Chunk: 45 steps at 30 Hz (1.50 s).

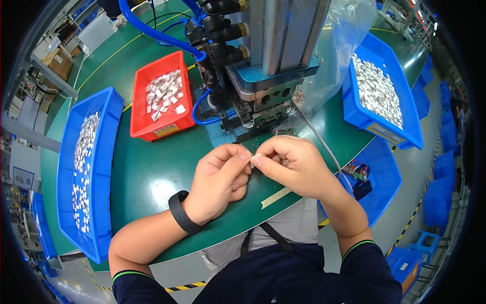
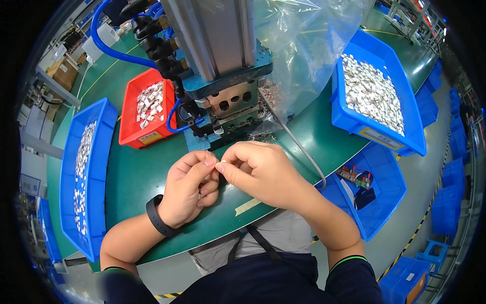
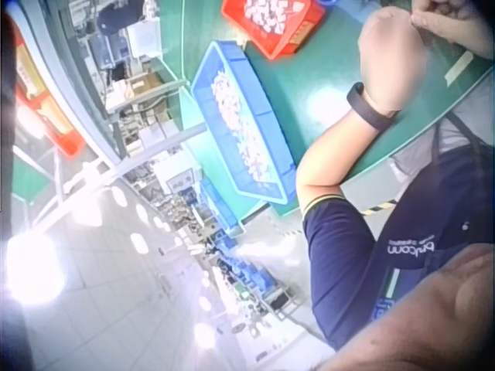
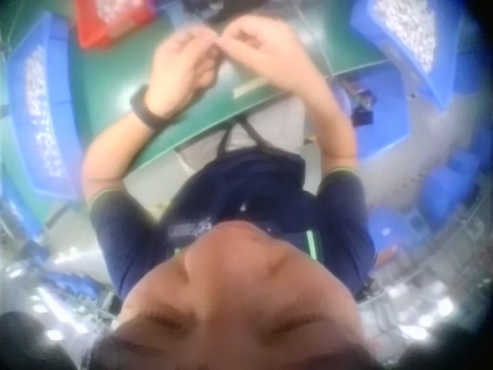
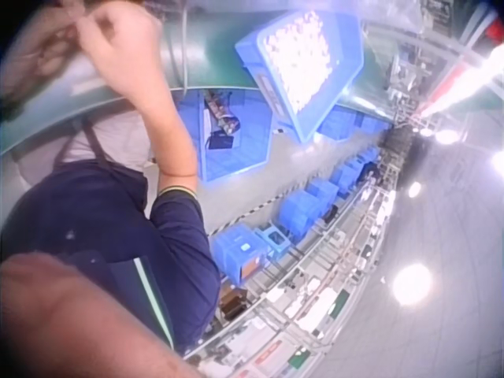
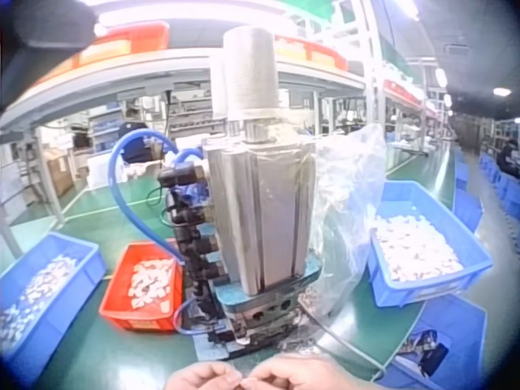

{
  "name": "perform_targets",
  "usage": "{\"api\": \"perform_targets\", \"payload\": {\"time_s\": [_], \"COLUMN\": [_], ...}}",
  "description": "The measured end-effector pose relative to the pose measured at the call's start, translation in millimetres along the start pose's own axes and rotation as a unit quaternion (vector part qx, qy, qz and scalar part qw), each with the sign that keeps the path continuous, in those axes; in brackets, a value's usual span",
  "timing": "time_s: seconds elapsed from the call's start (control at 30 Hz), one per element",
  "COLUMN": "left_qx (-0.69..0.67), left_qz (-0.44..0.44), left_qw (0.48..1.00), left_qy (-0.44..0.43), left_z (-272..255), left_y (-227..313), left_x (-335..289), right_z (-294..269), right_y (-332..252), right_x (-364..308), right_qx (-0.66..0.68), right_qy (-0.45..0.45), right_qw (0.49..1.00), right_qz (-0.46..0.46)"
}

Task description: The person assembles small white electronic components by hand at a factory workstation. They pick up individual parts from a red bin, insert them into a vertical machine, and then place the processed items into a blue bin. The process is repeated continuously throughout the clip.

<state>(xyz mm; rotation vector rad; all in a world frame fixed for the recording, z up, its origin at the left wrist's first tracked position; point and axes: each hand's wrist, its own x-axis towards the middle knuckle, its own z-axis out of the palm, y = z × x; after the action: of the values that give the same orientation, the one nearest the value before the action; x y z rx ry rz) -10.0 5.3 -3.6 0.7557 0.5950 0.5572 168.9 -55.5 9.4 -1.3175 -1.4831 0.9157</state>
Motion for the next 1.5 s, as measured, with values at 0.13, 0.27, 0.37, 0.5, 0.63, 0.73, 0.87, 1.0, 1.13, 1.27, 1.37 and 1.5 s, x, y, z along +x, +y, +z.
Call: {"api": "perform_targets", "payload": {"time_s": [0.13,0.27,0.37,0.5,0.63,0.73,0.87,1.0,1.13,1.27,1.37,1.5], "left_qx": [-0.013,-0.029,-0.048,-0.056,-0.056,-0.054,-0.052,-0.052,-0.053,-0.052,-0.052,-0.050], "left_qz": [-0.002,-0.014,-0.007,-0.014,-0.015,-0.016,-0.017,-0.019,-0.020,-0.018,-0.018,-0.019], "left_qw": [1.000,0.999,0.999,0.998,0.998,0.998,0.998,0.998,0.998,0.998,0.998,0.999], "left_qy": [-0.006,0.000,0.007,0.004,0.002,0.001,0.002,0.001,0.001,0.000,-0.001,-0.002], "left_z": [-3,0,2,2,0,0,1,1,1,2,1,1], "left_y": [0,5,5,7,6,5,6,6,6,7,7,7], "left_x": [0,0,0,1,2,2,1,2,2,1,2,2], "right_z": [-1,-2,-10,-18,-18,-19,-18,-19,-19,-20,-19,-18], "right_y": [0,0,-8,-2,1,3,2,5,4,4,5,6], "right_x": [-1,-6,-2,7,14,18,23,25,25,25,25,22], "right_qx": [-0.041,0.146,0.219,0.256,0.293,0.300,0.303,0.300,0.300,0.308,0.312,0.315], "right_qy": [0.004,-0.022,0.017,0.094,0.127,0.141,0.144,0.147,0.150,0.149,0.149,0.144], "right_qw": [0.998,0.986,0.966,0.948,0.936,0.932,0.930,0.931,0.930,0.928,0.927,0.927], "right_qz": [-0.037,0.072,0.133,0.161,0.149,0.144,0.149,0.148,0.150,0.149,0.148,0.147]}}
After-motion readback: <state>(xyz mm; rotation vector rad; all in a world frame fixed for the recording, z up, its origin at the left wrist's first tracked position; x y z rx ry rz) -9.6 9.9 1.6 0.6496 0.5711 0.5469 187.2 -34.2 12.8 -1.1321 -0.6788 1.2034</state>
